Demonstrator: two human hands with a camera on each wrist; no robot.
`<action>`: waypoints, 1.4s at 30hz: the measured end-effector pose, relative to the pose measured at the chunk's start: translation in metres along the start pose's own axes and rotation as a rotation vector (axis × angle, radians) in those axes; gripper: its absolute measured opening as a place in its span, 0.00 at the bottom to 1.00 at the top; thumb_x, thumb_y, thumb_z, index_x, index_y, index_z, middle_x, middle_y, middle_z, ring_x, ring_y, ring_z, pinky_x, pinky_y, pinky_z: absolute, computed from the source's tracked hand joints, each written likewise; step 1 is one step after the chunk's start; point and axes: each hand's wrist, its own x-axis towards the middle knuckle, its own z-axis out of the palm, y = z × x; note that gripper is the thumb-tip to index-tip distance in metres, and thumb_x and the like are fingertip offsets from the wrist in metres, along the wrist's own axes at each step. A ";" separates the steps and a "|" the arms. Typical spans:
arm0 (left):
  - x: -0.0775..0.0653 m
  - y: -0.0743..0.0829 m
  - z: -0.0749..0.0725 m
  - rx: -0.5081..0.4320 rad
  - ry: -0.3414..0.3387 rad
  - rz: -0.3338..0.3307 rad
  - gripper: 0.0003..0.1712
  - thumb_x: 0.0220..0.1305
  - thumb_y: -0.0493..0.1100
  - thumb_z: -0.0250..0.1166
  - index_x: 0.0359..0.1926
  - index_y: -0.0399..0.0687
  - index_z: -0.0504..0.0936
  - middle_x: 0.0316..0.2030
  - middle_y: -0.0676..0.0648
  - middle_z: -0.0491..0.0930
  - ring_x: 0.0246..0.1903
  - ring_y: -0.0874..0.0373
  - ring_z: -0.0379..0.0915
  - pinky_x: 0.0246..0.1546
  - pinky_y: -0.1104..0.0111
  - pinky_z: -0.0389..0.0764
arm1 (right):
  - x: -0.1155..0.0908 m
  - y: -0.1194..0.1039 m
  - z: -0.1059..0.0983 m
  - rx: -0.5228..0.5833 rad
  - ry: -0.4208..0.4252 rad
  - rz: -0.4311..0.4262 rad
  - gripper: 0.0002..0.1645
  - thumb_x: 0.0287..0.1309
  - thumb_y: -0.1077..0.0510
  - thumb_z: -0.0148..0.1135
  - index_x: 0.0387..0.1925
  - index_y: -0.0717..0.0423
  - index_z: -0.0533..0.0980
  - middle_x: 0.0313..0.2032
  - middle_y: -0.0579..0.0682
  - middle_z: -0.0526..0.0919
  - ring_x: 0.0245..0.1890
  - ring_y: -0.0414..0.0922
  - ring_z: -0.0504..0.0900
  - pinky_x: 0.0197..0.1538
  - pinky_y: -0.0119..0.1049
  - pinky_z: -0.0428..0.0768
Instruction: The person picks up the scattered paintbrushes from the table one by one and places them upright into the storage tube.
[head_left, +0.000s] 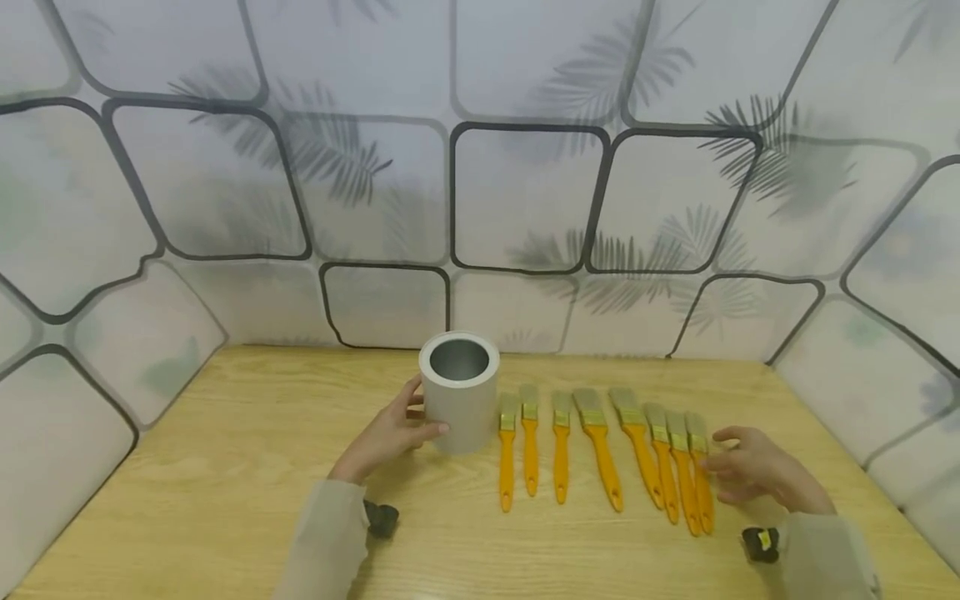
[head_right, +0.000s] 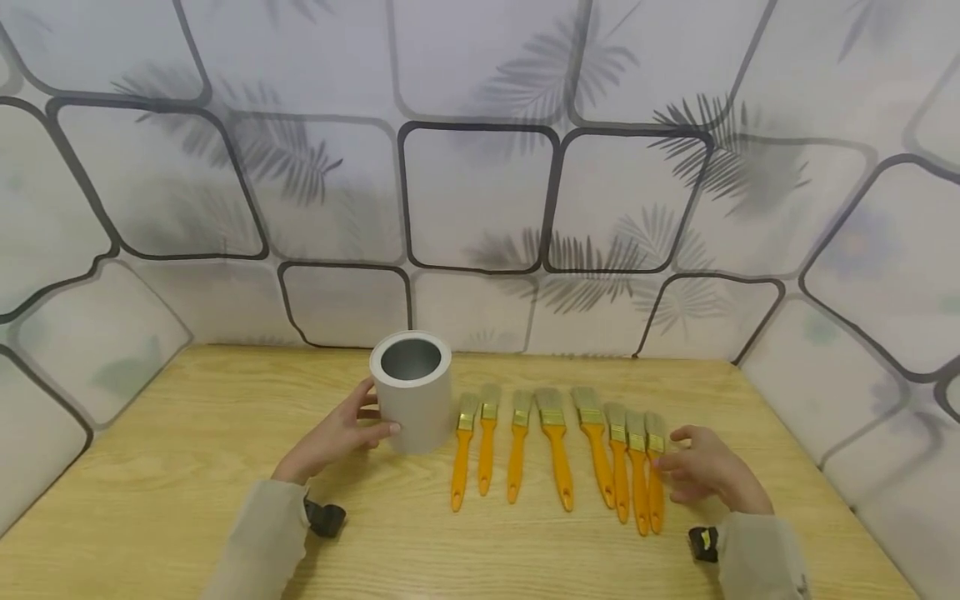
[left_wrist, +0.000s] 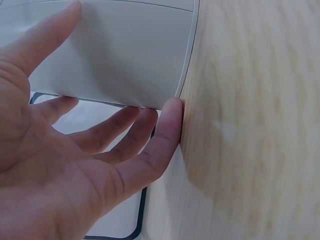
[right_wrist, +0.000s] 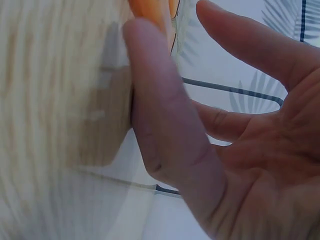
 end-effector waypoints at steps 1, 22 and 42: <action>0.000 -0.001 0.000 -0.003 0.000 -0.002 0.54 0.65 0.41 0.72 0.81 0.43 0.46 0.69 0.29 0.61 0.64 0.32 0.65 0.49 0.53 0.81 | 0.000 0.000 0.000 0.006 0.001 -0.001 0.45 0.65 0.64 0.62 0.65 0.88 0.45 0.51 0.84 0.66 0.45 0.56 0.81 0.39 0.43 0.88; 0.001 -0.001 -0.001 -0.008 -0.010 0.002 0.53 0.66 0.41 0.71 0.81 0.44 0.46 0.69 0.28 0.61 0.64 0.33 0.65 0.48 0.55 0.82 | 0.004 -0.001 0.008 -0.113 0.042 -0.018 0.44 0.58 0.68 0.67 0.60 0.90 0.49 0.54 0.88 0.64 0.35 0.52 0.84 0.37 0.45 0.88; -0.001 -0.002 0.000 -0.002 -0.017 0.008 0.53 0.67 0.43 0.70 0.81 0.46 0.44 0.68 0.28 0.64 0.63 0.33 0.68 0.47 0.56 0.81 | 0.002 -0.004 -0.008 0.063 0.158 -0.155 0.40 0.64 0.73 0.61 0.68 0.82 0.48 0.45 0.68 0.77 0.34 0.43 0.85 0.36 0.43 0.88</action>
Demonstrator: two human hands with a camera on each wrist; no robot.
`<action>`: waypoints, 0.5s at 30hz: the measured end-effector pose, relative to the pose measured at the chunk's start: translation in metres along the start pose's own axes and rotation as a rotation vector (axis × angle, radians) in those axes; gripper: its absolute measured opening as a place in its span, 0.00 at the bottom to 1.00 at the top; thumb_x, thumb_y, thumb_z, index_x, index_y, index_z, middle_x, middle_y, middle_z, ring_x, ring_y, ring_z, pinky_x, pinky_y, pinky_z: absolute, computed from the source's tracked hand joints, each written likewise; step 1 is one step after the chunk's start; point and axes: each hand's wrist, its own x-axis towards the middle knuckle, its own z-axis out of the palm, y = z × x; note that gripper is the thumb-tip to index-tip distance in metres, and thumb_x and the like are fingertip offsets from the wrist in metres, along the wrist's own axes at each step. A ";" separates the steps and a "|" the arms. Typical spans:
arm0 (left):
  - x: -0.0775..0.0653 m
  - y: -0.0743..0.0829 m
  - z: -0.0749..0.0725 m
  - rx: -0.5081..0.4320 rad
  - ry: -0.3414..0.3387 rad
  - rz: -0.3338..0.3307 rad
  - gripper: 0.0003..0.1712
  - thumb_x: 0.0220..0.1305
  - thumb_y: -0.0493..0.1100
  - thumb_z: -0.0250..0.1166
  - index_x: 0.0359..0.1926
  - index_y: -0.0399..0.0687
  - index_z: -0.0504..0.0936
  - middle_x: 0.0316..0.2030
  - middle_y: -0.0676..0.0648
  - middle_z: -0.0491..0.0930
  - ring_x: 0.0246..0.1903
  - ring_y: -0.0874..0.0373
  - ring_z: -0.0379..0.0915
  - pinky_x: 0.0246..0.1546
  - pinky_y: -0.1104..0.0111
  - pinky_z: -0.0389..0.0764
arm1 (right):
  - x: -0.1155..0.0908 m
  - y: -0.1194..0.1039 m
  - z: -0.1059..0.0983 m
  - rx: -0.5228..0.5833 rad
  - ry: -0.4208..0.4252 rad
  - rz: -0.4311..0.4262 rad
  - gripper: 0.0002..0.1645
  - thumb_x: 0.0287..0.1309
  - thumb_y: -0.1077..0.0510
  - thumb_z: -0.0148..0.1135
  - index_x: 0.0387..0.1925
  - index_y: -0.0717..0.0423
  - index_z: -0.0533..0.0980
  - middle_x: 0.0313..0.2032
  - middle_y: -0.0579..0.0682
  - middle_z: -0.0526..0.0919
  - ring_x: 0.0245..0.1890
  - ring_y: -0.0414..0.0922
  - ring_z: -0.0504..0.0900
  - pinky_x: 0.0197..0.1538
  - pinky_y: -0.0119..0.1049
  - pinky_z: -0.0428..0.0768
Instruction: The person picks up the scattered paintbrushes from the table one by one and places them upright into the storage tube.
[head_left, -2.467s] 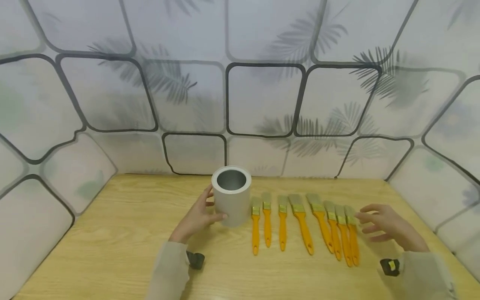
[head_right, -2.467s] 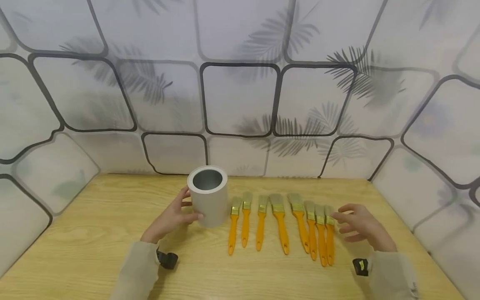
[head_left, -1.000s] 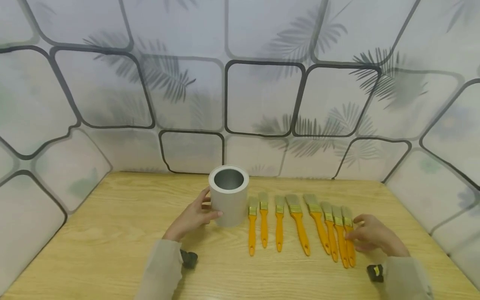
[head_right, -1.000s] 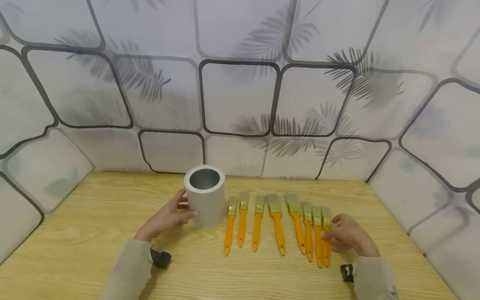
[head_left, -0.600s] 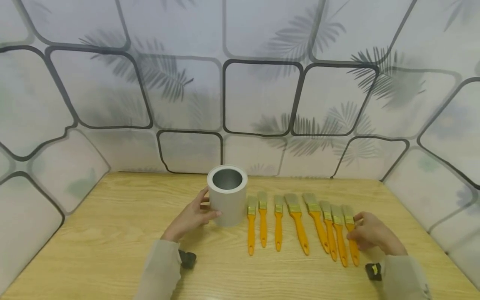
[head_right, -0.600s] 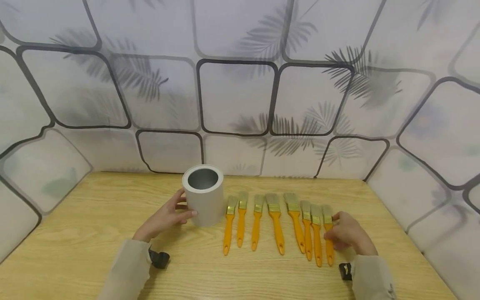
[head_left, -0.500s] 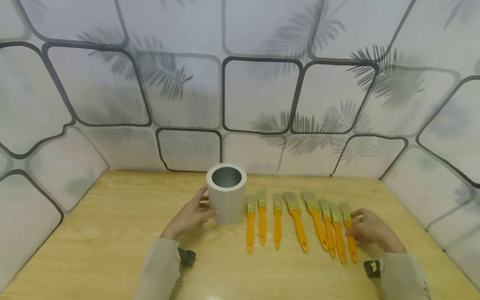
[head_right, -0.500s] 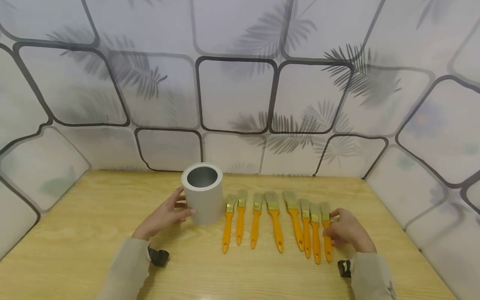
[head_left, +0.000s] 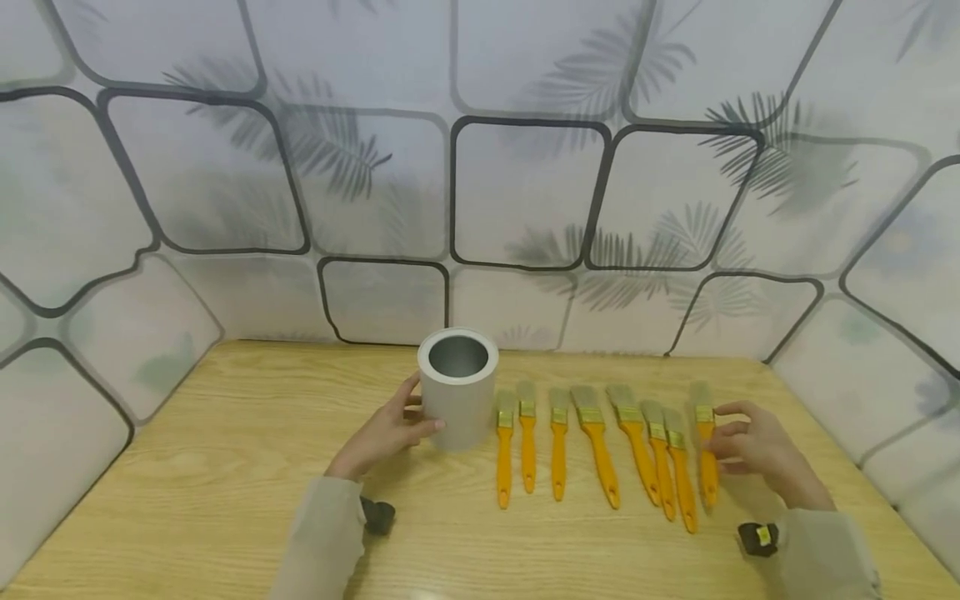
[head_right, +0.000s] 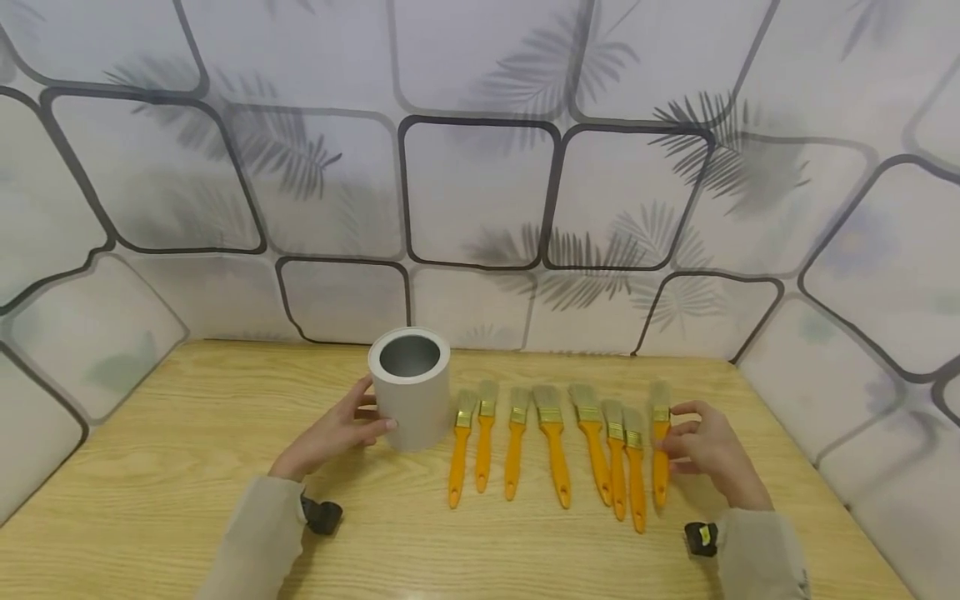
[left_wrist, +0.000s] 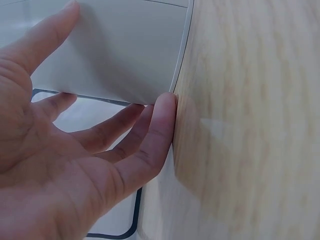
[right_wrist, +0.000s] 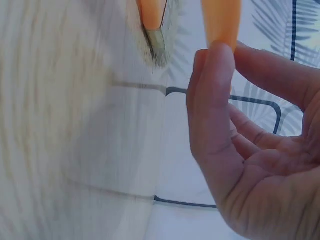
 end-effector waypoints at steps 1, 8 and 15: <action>0.000 0.000 0.000 -0.003 0.002 -0.005 0.53 0.67 0.43 0.70 0.81 0.46 0.44 0.68 0.28 0.64 0.63 0.33 0.68 0.48 0.55 0.81 | 0.000 -0.001 0.001 0.004 0.004 -0.008 0.40 0.64 0.73 0.61 0.67 0.82 0.49 0.44 0.67 0.78 0.34 0.43 0.85 0.36 0.43 0.88; 0.001 0.000 0.001 -0.019 0.014 -0.027 0.53 0.67 0.42 0.70 0.81 0.47 0.46 0.68 0.30 0.64 0.64 0.34 0.68 0.48 0.55 0.81 | -0.001 -0.004 0.007 0.027 0.032 -0.059 0.37 0.64 0.74 0.58 0.67 0.80 0.50 0.39 0.56 0.80 0.32 0.42 0.85 0.36 0.44 0.88; 0.002 -0.001 0.000 -0.016 0.006 -0.029 0.52 0.68 0.43 0.70 0.81 0.48 0.46 0.68 0.30 0.65 0.63 0.34 0.68 0.48 0.55 0.81 | 0.002 -0.011 0.013 0.147 0.068 -0.068 0.37 0.67 0.73 0.58 0.68 0.78 0.50 0.38 0.50 0.79 0.32 0.40 0.85 0.37 0.43 0.88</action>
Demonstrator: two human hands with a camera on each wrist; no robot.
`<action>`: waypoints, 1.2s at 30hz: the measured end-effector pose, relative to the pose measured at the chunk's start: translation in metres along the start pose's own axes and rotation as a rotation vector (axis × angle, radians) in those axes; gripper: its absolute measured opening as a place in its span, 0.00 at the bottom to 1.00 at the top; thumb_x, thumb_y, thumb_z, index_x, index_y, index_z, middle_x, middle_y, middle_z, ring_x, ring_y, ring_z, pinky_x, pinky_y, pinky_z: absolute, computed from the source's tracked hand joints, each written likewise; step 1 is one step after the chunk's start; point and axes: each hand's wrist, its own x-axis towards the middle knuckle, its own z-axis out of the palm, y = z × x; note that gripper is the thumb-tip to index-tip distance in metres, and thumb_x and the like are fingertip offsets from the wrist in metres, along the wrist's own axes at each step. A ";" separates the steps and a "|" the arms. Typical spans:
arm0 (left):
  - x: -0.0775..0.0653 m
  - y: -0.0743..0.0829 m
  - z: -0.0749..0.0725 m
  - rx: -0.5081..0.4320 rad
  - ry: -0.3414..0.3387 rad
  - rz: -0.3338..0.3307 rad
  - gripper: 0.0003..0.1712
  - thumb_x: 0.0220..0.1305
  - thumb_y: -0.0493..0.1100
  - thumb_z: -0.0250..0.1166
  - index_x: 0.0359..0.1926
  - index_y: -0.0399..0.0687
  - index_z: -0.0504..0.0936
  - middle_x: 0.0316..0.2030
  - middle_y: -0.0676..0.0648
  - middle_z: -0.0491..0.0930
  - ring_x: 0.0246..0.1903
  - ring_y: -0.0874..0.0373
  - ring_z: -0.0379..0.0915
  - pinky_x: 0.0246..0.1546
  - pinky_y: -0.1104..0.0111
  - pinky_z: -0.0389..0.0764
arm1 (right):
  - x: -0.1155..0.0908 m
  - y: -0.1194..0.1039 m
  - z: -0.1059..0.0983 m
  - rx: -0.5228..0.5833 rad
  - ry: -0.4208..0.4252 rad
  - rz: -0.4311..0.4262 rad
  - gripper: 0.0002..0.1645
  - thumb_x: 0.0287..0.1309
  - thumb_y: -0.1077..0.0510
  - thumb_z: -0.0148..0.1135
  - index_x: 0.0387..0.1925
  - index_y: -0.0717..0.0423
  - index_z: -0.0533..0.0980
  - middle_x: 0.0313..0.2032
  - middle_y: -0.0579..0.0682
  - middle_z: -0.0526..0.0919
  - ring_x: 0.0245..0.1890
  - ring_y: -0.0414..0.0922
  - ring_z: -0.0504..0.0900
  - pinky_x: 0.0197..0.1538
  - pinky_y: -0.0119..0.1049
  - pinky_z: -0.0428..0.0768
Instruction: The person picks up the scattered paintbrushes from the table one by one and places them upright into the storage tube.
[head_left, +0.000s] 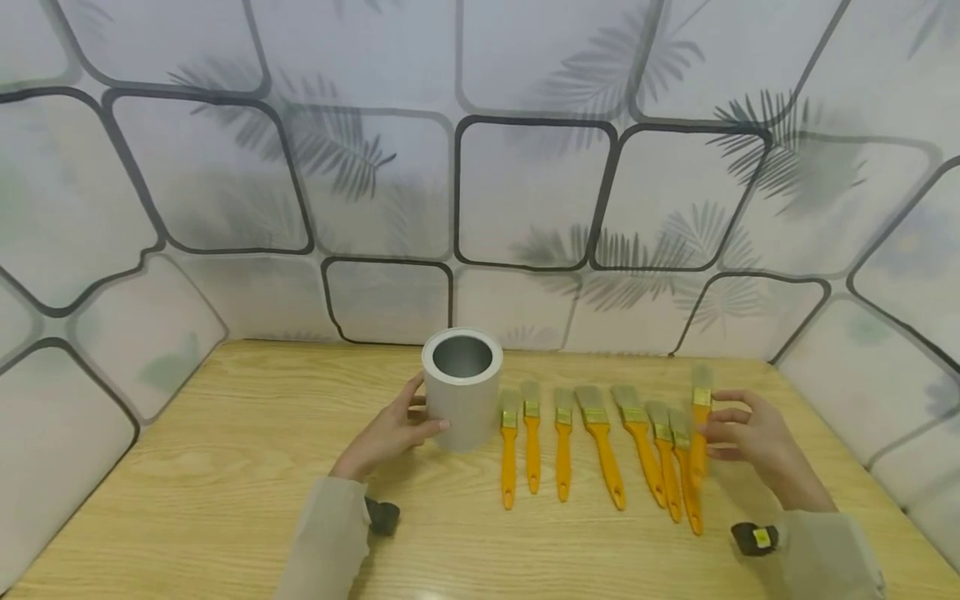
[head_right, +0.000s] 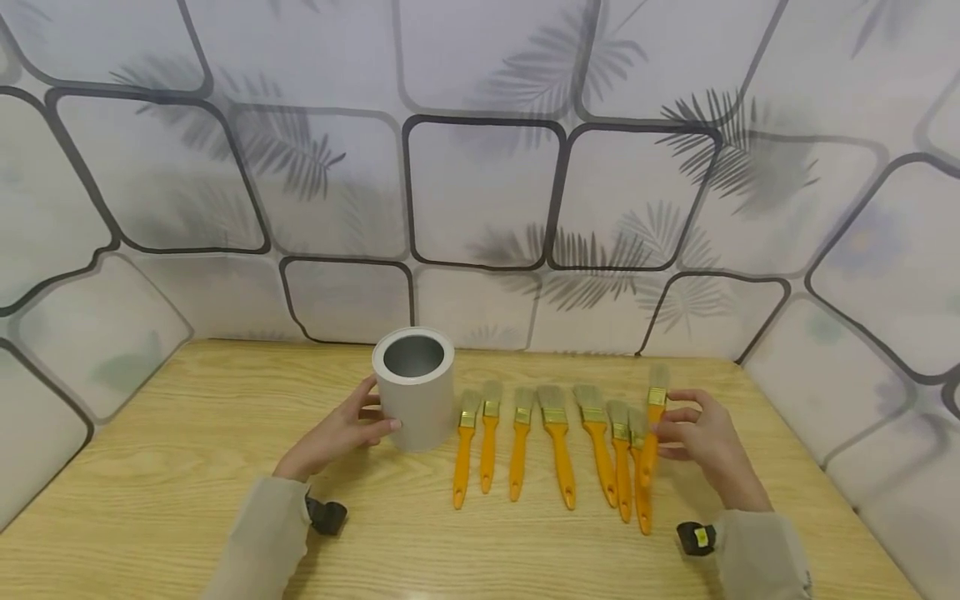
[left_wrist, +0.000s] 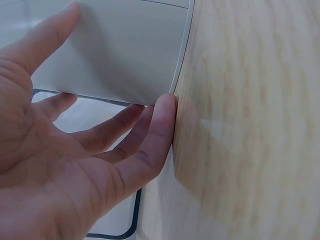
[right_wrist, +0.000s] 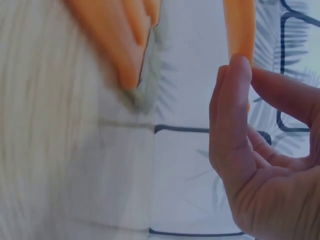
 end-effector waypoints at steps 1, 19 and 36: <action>0.000 0.000 0.000 0.002 -0.002 0.001 0.52 0.68 0.42 0.70 0.81 0.48 0.46 0.68 0.30 0.65 0.63 0.34 0.68 0.48 0.55 0.81 | 0.000 -0.002 0.002 0.016 0.006 -0.001 0.37 0.67 0.72 0.59 0.68 0.77 0.50 0.38 0.50 0.79 0.32 0.40 0.85 0.37 0.43 0.88; -0.003 0.002 0.000 0.020 0.008 0.006 0.52 0.68 0.43 0.70 0.81 0.48 0.46 0.68 0.30 0.65 0.63 0.33 0.68 0.51 0.51 0.81 | 0.006 -0.030 0.041 0.351 0.061 -0.025 0.26 0.64 0.75 0.61 0.58 0.63 0.61 0.31 0.45 0.81 0.29 0.40 0.85 0.34 0.40 0.88; -0.004 0.002 0.001 0.024 0.005 0.005 0.52 0.68 0.43 0.69 0.81 0.46 0.46 0.67 0.30 0.66 0.64 0.34 0.68 0.50 0.53 0.81 | 0.001 -0.051 0.067 0.472 0.150 -0.053 0.24 0.66 0.70 0.64 0.54 0.54 0.62 0.34 0.46 0.79 0.31 0.40 0.85 0.37 0.39 0.88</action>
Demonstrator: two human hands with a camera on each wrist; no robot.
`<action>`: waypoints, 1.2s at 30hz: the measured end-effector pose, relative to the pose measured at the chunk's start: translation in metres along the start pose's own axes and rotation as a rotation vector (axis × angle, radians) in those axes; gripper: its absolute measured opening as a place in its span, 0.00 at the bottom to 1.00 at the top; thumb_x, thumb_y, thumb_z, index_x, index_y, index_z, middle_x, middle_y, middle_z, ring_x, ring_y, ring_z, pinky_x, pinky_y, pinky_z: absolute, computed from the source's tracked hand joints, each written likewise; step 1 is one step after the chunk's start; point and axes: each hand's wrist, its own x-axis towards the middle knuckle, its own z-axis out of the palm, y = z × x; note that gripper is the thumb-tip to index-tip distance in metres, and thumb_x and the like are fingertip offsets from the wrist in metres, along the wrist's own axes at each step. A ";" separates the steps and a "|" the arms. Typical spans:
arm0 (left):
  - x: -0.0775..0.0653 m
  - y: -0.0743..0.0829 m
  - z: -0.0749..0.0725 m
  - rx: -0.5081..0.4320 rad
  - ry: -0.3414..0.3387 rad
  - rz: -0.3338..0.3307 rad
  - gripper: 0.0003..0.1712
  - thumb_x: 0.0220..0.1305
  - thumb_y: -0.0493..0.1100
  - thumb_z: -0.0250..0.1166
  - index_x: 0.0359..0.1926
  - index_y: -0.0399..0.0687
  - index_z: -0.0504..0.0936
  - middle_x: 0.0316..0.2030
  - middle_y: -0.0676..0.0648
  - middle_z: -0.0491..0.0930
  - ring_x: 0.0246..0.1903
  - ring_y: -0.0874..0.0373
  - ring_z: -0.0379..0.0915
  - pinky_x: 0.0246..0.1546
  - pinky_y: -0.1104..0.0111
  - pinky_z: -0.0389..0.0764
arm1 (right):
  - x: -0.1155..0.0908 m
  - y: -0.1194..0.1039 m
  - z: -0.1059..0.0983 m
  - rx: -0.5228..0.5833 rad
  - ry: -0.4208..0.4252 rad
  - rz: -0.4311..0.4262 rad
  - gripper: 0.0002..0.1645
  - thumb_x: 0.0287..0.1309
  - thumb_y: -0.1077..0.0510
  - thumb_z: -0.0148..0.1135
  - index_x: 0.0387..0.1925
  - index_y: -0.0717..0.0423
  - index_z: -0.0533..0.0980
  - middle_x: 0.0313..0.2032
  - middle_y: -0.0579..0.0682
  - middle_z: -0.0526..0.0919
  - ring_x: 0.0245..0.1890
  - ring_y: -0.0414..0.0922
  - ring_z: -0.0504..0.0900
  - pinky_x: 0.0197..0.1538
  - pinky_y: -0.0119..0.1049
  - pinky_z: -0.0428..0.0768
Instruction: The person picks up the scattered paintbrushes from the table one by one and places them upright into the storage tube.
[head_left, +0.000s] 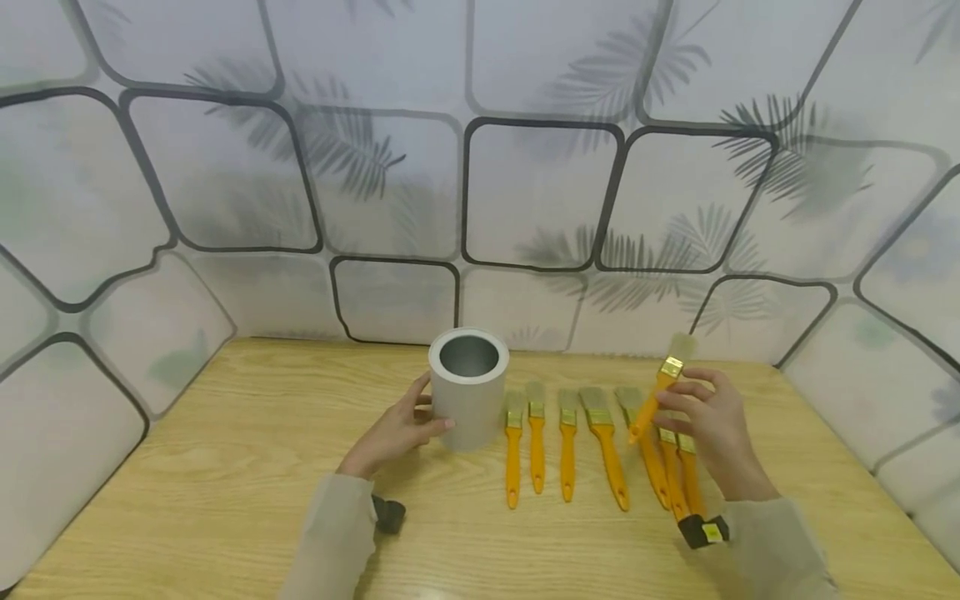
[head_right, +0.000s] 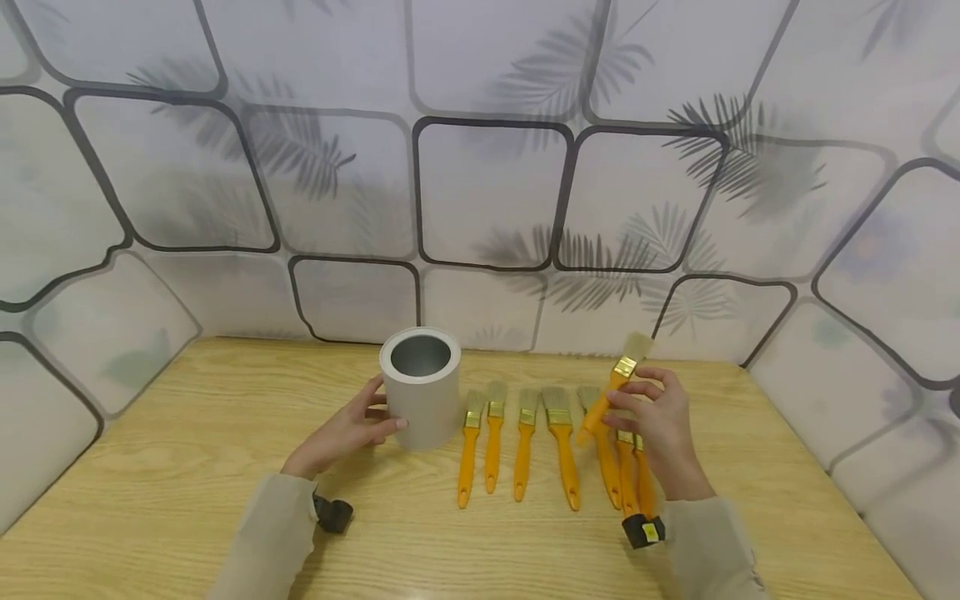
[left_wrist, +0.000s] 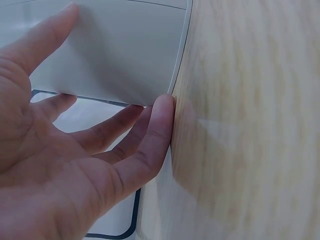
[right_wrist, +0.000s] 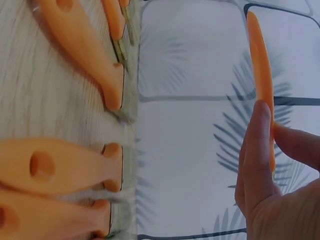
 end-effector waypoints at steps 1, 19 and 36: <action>0.000 0.000 0.000 0.001 -0.001 0.002 0.52 0.68 0.43 0.70 0.81 0.46 0.46 0.67 0.30 0.66 0.64 0.34 0.68 0.50 0.53 0.81 | 0.000 0.000 0.002 0.011 0.004 -0.006 0.24 0.65 0.70 0.64 0.53 0.54 0.62 0.34 0.46 0.79 0.30 0.40 0.85 0.37 0.39 0.88; 0.000 -0.001 0.000 0.001 -0.006 0.009 0.52 0.67 0.45 0.70 0.81 0.48 0.47 0.67 0.31 0.66 0.63 0.35 0.69 0.49 0.54 0.81 | 0.000 -0.008 0.050 0.173 0.140 -0.037 0.24 0.64 0.78 0.58 0.50 0.55 0.60 0.31 0.46 0.76 0.28 0.40 0.84 0.33 0.39 0.88; 0.002 -0.001 0.001 -0.013 0.005 -0.009 0.51 0.67 0.43 0.70 0.81 0.48 0.48 0.67 0.31 0.67 0.63 0.35 0.70 0.49 0.54 0.81 | 0.006 -0.006 0.098 0.283 0.185 -0.126 0.25 0.63 0.78 0.60 0.50 0.55 0.60 0.34 0.50 0.75 0.29 0.41 0.83 0.34 0.40 0.88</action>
